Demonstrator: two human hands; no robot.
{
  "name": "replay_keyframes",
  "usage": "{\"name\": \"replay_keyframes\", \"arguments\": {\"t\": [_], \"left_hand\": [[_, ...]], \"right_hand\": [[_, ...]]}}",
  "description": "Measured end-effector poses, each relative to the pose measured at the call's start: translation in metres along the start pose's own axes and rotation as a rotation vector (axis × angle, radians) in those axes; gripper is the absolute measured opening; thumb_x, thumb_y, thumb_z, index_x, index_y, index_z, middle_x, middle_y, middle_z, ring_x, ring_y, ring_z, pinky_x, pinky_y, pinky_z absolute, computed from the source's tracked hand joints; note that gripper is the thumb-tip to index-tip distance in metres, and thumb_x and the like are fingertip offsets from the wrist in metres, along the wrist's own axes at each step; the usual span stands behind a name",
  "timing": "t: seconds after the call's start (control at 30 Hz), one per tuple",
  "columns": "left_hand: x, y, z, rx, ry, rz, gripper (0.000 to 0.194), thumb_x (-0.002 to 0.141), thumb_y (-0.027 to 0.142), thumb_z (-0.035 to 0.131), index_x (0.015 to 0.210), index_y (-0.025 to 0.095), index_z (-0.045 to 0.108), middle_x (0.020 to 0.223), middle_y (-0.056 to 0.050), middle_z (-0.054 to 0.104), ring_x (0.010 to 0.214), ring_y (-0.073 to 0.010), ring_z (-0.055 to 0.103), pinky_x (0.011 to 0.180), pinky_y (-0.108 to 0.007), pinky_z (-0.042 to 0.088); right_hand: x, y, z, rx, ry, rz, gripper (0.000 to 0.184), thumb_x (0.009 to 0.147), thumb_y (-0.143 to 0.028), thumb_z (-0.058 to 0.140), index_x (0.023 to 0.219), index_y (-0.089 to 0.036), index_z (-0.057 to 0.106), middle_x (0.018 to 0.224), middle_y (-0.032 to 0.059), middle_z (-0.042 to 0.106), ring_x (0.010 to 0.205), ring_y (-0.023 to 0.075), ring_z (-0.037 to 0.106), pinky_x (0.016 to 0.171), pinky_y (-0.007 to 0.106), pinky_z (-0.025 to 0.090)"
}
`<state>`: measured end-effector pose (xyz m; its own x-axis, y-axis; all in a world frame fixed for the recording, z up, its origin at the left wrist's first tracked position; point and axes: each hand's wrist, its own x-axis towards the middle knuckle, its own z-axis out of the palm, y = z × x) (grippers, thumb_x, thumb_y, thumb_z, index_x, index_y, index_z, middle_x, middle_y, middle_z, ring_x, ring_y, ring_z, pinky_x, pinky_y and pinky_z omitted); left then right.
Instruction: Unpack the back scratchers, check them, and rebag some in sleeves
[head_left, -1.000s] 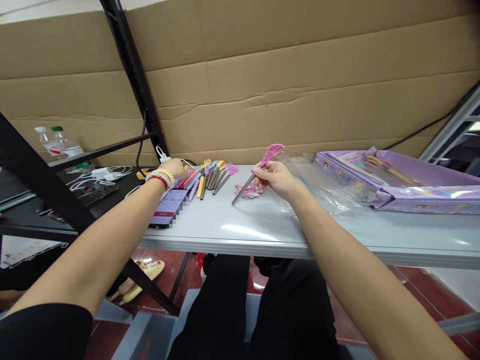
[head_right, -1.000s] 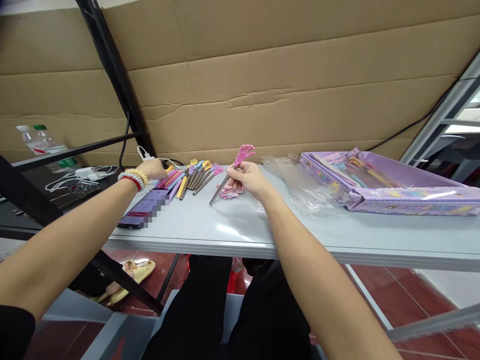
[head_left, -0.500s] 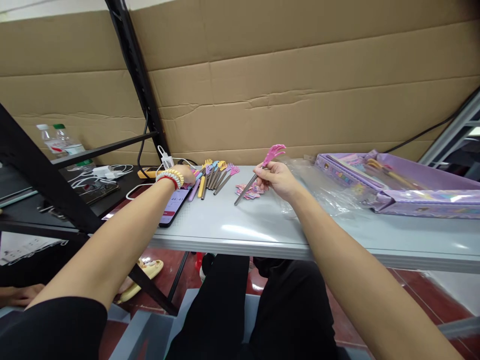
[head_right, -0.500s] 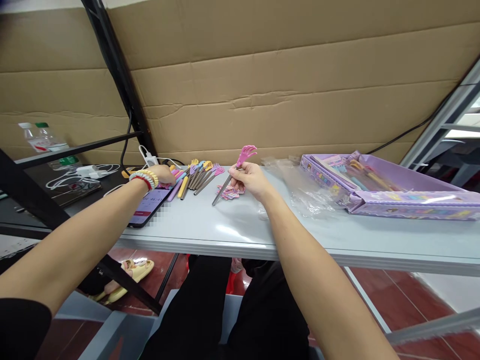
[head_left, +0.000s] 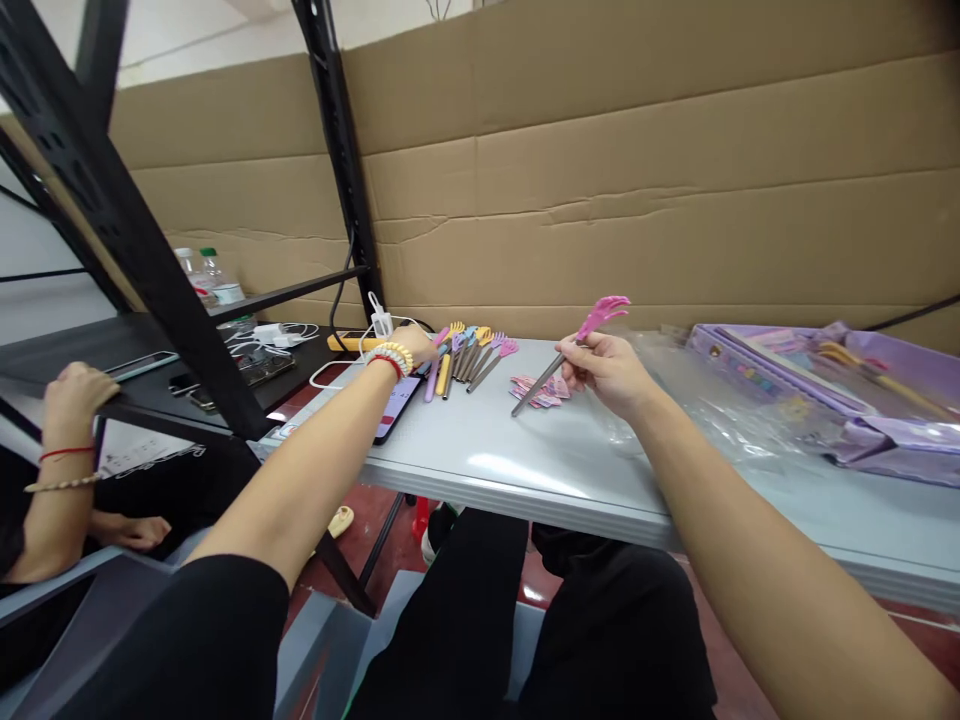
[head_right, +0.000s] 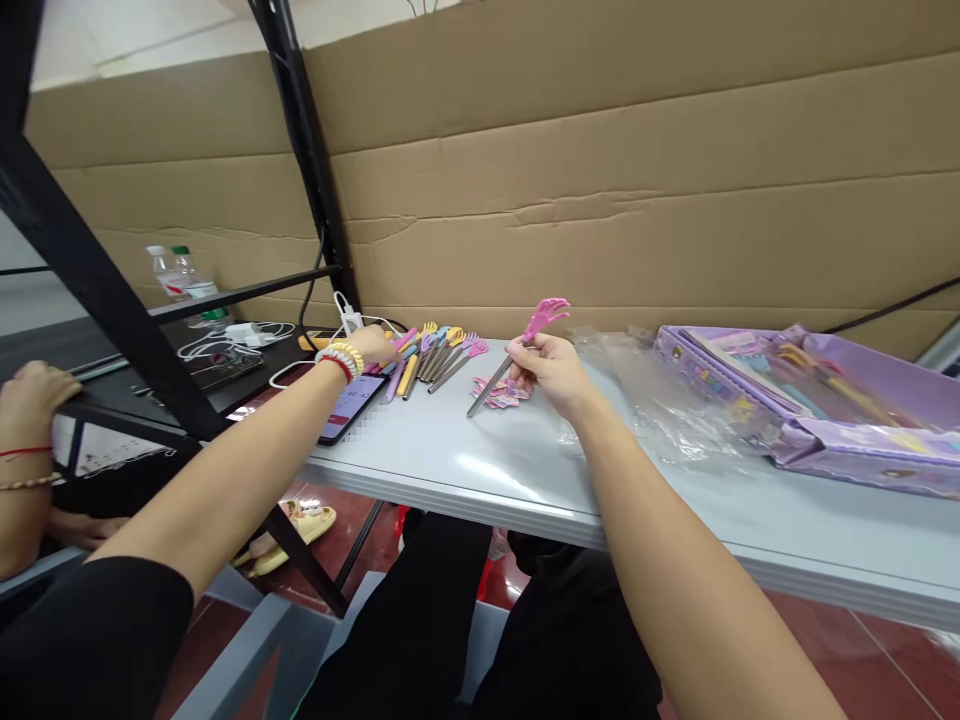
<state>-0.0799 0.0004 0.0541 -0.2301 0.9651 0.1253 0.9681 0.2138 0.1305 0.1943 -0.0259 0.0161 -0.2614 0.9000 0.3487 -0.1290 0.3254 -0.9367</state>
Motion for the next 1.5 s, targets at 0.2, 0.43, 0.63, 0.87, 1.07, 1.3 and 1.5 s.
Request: {"name": "replay_keyframes", "arguments": {"t": [0.2,0.43,0.63,0.87,1.07,1.3,1.5], "left_hand": [[-0.030,0.043,0.012,-0.269,0.194,0.302,0.036,0.089,0.035,0.039,0.100,0.014,0.067,0.098,-0.015,0.069,0.090,-0.0238,0.064,0.076,-0.030,0.044],[-0.041,0.074,0.041,-0.352,0.269,0.490,0.026,0.090,0.023,0.038,0.106,0.016,0.057,0.095,-0.011,0.068,0.090,-0.0220,0.062,0.077,-0.030,0.043],[-0.042,0.063,0.052,-0.162,0.223,0.415,0.023,0.083,0.027,0.050,0.103,0.019,0.058,0.095,-0.013,0.066,0.091,-0.0288,0.062,0.075,-0.036,0.046],[-0.045,0.057,0.050,-0.160,0.181,0.424,0.024,0.079,0.023,0.054,0.102,0.023,0.062,0.096,-0.009,0.067,0.094,-0.0268,0.061,0.079,-0.034,0.046],[-0.051,0.061,0.051,-0.354,0.212,0.664,0.031,0.090,0.025,0.036,0.117,0.022,0.052,0.105,-0.006,0.066,0.095,-0.0204,0.059,0.081,-0.030,0.043],[-0.051,0.062,0.051,-0.252,0.136,0.419,0.071,0.087,0.066,0.012,0.093,0.021,0.066,0.086,-0.009,0.067,0.083,-0.0241,0.061,0.072,-0.032,0.042],[-0.049,0.061,0.051,-0.225,0.166,0.402,0.073,0.082,0.073,0.018,0.093,0.023,0.070,0.084,-0.008,0.068,0.082,-0.0232,0.061,0.072,-0.031,0.042]], "right_hand": [[0.002,-0.005,-0.008,0.200,0.185,0.009,0.023,0.072,-0.038,0.068,0.074,-0.018,0.056,0.048,-0.0009,0.056,0.037,0.0116,0.050,0.034,0.022,0.035],[0.006,-0.004,-0.019,0.316,0.348,0.040,0.028,0.080,-0.047,0.055,0.072,-0.021,0.049,0.044,-0.0034,0.053,0.036,0.0112,0.049,0.035,0.022,0.033],[0.011,-0.001,-0.023,0.321,0.569,0.079,0.040,0.081,-0.058,0.051,0.069,-0.021,0.042,0.040,-0.0047,0.049,0.033,0.0107,0.048,0.033,0.021,0.030],[0.007,-0.002,-0.016,0.277,0.453,0.134,0.024,0.086,-0.042,0.047,0.075,-0.020,0.044,0.046,-0.0014,0.058,0.039,0.0135,0.055,0.034,0.021,0.033],[0.007,0.002,-0.012,0.199,0.340,0.143,0.023,0.081,-0.041,0.054,0.077,-0.019,0.046,0.049,0.0006,0.061,0.040,0.0148,0.057,0.035,0.021,0.036],[0.009,0.000,-0.016,0.277,0.461,0.087,0.024,0.081,-0.042,0.051,0.073,-0.021,0.044,0.043,-0.0025,0.054,0.034,0.0114,0.049,0.033,0.021,0.032],[0.009,-0.003,-0.020,0.356,0.706,0.071,0.019,0.085,-0.030,0.036,0.069,-0.021,0.041,0.036,-0.0041,0.045,0.028,0.0096,0.040,0.032,0.019,0.028]]}}
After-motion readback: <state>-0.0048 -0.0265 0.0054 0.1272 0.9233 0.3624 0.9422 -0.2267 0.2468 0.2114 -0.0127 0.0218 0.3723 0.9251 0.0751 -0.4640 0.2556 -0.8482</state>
